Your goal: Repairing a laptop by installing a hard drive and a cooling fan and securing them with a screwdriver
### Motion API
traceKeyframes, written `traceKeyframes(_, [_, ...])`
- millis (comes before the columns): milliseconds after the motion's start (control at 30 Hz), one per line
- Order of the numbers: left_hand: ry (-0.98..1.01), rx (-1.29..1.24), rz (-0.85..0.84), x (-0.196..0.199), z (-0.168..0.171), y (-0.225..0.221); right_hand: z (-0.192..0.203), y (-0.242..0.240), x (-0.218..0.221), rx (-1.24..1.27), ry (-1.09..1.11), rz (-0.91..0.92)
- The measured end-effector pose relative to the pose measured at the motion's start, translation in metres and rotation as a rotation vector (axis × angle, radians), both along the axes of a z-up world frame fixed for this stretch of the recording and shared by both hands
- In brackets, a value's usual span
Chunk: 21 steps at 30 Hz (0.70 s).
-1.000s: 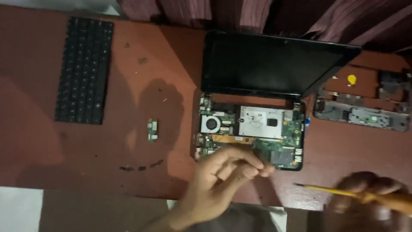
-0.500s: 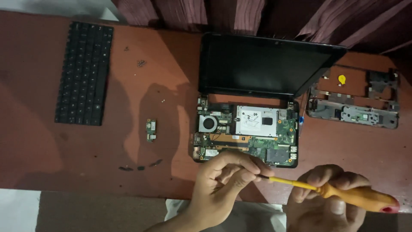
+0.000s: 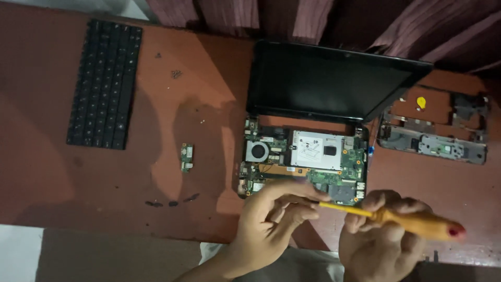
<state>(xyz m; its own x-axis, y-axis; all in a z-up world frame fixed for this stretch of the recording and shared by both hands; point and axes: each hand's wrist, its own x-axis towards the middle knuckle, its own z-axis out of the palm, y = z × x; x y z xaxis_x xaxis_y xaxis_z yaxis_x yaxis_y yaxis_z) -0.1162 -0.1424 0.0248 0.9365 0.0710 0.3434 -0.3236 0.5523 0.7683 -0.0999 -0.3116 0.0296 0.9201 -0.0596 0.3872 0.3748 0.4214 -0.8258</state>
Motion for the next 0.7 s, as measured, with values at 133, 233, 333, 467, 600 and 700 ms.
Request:
traceKeyframes(133, [0.08,0.391,0.26,0.002,-0.005,0.015,-0.02,-0.005,0.028,0.29,0.07,0.105])
traceKeyframes(233, [0.16,0.863,0.572,0.006,-0.022,0.031,-0.035,-0.002,0.066,0.18,0.057,0.226])
traceKeyframes(333, [0.17,1.208,0.682,0.012,-0.053,0.041,-0.039,0.028,0.102,-0.228,-0.113,0.249])
traceKeyframes(467, [0.081,1.227,0.707,0.015,-0.05,0.045,-0.039,0.069,0.117,-0.574,-0.222,0.262])
traceKeyframes(600, [0.142,1.262,0.644,0.013,-0.051,0.046,-0.047,0.079,0.119,-0.617,-0.257,0.334])
traceKeyframes(700, [0.143,1.246,0.644,0.012,-0.052,0.045,-0.057,0.076,0.119,-0.67,-0.303,0.338])
